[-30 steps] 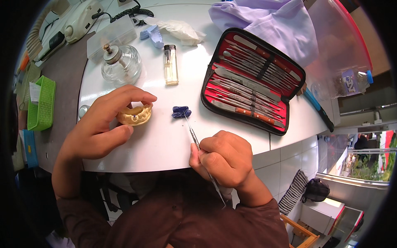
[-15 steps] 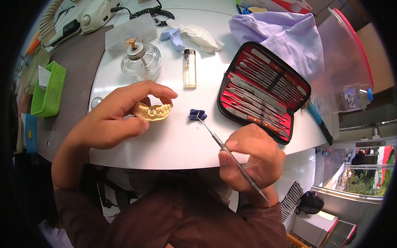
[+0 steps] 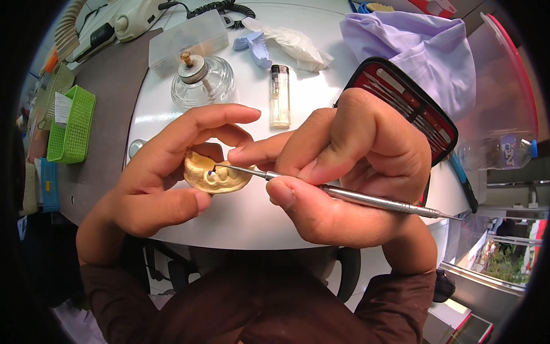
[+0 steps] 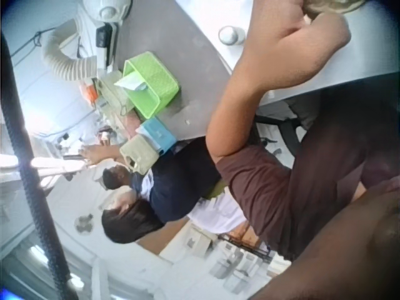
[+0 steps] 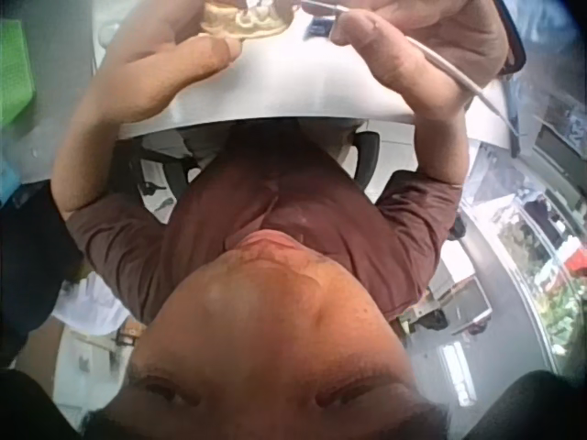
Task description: The person uses a carving tool to apply and shape pieces of blue wax onto a plaster dental model.
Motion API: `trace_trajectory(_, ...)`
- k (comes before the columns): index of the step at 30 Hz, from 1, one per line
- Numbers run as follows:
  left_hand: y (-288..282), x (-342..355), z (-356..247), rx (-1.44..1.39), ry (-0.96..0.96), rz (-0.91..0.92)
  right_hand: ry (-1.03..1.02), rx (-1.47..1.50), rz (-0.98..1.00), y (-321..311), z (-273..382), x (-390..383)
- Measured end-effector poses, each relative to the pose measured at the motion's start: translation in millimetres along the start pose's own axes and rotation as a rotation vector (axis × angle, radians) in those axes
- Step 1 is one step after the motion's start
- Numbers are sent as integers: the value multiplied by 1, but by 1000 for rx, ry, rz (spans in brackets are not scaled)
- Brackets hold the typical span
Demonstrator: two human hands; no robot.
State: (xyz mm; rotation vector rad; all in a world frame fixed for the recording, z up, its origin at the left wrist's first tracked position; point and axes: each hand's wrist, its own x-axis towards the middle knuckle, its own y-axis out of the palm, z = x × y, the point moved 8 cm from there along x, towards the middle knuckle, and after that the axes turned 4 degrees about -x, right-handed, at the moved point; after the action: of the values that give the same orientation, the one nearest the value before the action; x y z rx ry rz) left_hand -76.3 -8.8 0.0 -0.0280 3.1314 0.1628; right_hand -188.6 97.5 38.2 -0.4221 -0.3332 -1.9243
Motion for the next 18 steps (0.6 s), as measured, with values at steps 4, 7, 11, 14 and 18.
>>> trace_trajectory(4,2,0,2,-31,13,-7,72,-41,-23,0,-3,-3)
trace_trajectory(7,2,1,3,5,44,8,87,-71,-29,-1,-4,-6)
trace_trajectory(11,3,1,4,-25,11,9,50,-96,2,-1,-4,-6)
trace_trajectory(14,3,0,4,-21,6,10,27,-107,31,0,-4,-6)
trace_trajectory(18,3,0,4,-17,14,13,23,-103,33,0,-4,-6)
